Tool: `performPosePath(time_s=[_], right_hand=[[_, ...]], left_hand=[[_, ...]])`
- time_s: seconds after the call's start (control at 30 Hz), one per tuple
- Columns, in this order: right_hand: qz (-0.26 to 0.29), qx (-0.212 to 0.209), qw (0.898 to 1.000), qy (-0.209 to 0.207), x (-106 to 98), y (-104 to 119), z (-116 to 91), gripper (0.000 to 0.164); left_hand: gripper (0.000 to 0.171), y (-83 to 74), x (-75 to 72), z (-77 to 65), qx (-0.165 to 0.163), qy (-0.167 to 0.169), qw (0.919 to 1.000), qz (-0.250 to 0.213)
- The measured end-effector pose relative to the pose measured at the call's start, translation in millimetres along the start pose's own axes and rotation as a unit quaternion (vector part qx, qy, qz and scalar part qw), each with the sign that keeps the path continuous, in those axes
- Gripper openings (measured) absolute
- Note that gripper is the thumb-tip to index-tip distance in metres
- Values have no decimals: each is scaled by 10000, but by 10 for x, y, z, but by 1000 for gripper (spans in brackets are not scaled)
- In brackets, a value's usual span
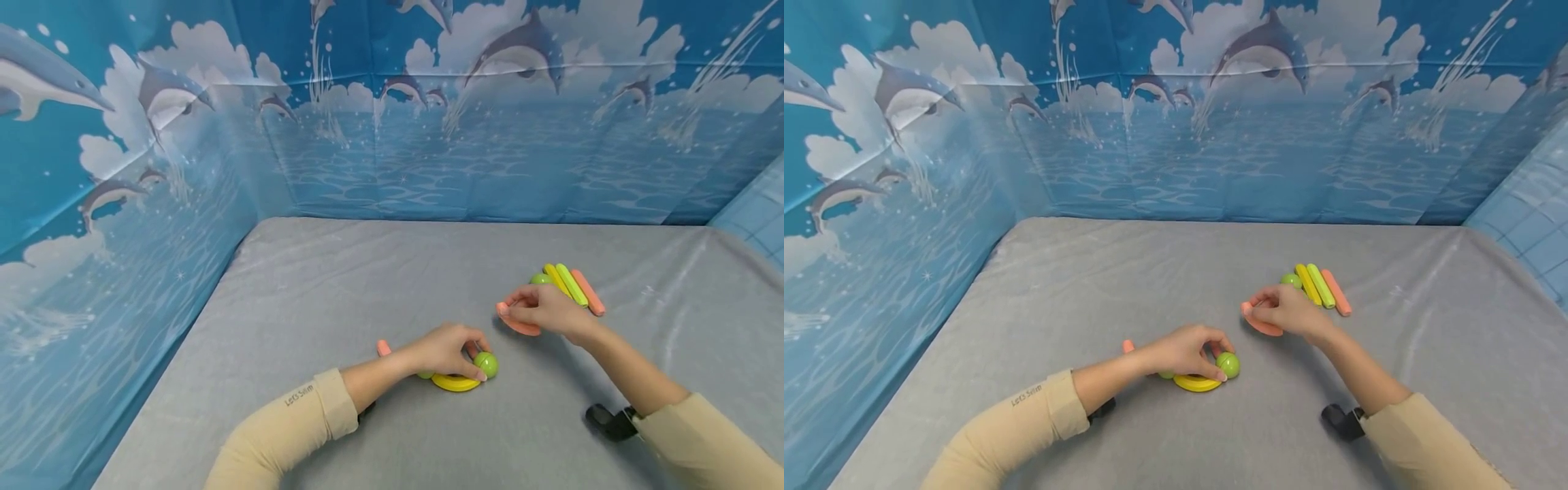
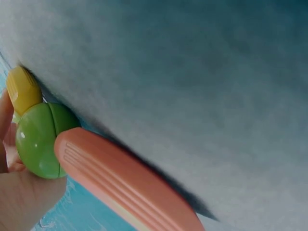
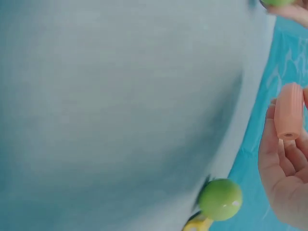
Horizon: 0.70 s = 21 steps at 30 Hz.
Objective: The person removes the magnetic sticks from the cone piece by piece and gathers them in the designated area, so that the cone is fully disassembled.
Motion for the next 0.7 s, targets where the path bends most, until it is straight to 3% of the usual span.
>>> performPosePath(time_s=[0.2, 0.4, 0.7], right_hand=[[-9, 504, 9978, -435, -84, 22, 225, 58], [-4, 823, 9925, -901, -51, -70, 420, 45], [-17, 1274, 9843, -1224, -24, -169, 553, 38]], left_hand=[[30, 16, -11, -20, -150, -68, 9998, -102], [30, 27, 1, -21, -140, -72, 9997, -174], [31, 16, 1, -7, -17, -4, 9999, -165]])
Point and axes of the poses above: each hand's wrist, its own z-axis towards the middle knuckle, its own x-axis out of the palm, y = z × x, the point moved 7 cm from there along z, towards the middle knuckle, and after that the axes turned 6 degrees about -y, right-handed, at the moved point
